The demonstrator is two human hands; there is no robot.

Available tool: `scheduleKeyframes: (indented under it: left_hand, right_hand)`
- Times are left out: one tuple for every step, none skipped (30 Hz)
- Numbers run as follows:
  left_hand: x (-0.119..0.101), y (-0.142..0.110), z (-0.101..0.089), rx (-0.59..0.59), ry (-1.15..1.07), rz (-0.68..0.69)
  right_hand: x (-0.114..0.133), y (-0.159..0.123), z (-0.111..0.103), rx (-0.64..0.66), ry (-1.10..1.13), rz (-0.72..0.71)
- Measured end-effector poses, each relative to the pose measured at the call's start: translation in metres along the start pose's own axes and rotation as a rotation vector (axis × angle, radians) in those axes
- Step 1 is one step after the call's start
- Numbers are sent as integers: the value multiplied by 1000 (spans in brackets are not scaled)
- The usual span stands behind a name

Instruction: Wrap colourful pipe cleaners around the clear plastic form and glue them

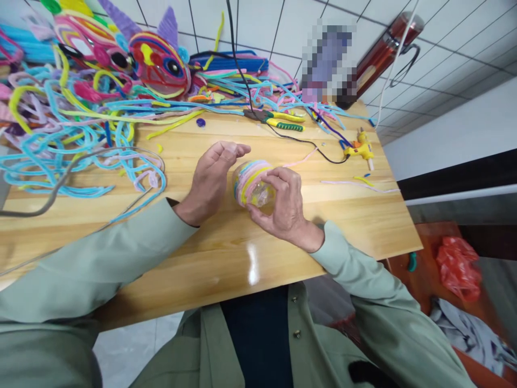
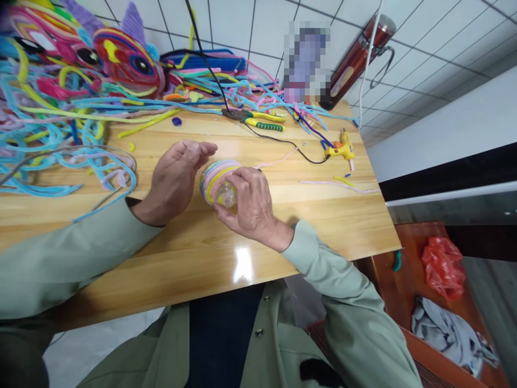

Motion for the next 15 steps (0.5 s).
scheduleKeyframes:
  left_hand:
    - [1, 0, 1, 15, -13, -14]
    - [2, 0, 2, 28, -23, -26]
    - [3, 0, 4, 39, -30, -36]
    - [3, 0, 5, 45, -34, -44]
    - [4, 0, 5, 46, -35, -50]
    - [4, 0, 5, 44, -38, -58]
    - [5, 0, 5, 40, -43, -64]
    - [5, 0, 5, 34, -50, -70]
    - [6, 0, 4, 25, -61, -74]
    - [7, -1, 4, 16, -73, -79]
    - [7, -1, 3, 9, -86, -82]
    - [7, -1, 3, 6, -96, -83]
    - [7, -2, 3, 6, -99, -81]
    - [7, -2, 4, 9, -99, -80]
    - [6, -2, 4, 12, -97, -79]
  right_hand:
    - [1, 1, -1, -9, -4, -3]
    - [1, 1, -1, -16, -3, -3]
    - [1, 2, -2, -22, 1, -1]
    - [1, 2, -2, -27, 9, 2]
    - [1, 2, -2, -30, 18, 2]
    - [1, 2, -3, -32, 26, -1]
    - [1, 2, -2, -28, 31, -3]
    - [1, 2, -2, -23, 30, -1]
    - [1, 2, -2, -21, 25, 0]
    - [1, 2, -2, -20, 20, 2]
    - [1, 2, -2, -20, 14, 2]
    - [1, 2, -2, -23, 10, 1]
    - [2, 2, -2, -25, 9, -2]
    - [2, 2, -2, -29, 11, -7]
    - [2, 2, -2, -29, 14, -9]
Point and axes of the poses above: each hand's wrist, its own y-axis towards the middle knuckle, its own z-axis out of the palm, x = y × z, the point moved 9 cm from there along y, towards the middle knuckle, and after that the axes turned 6 degrees about -y, right-handed, at the moved point
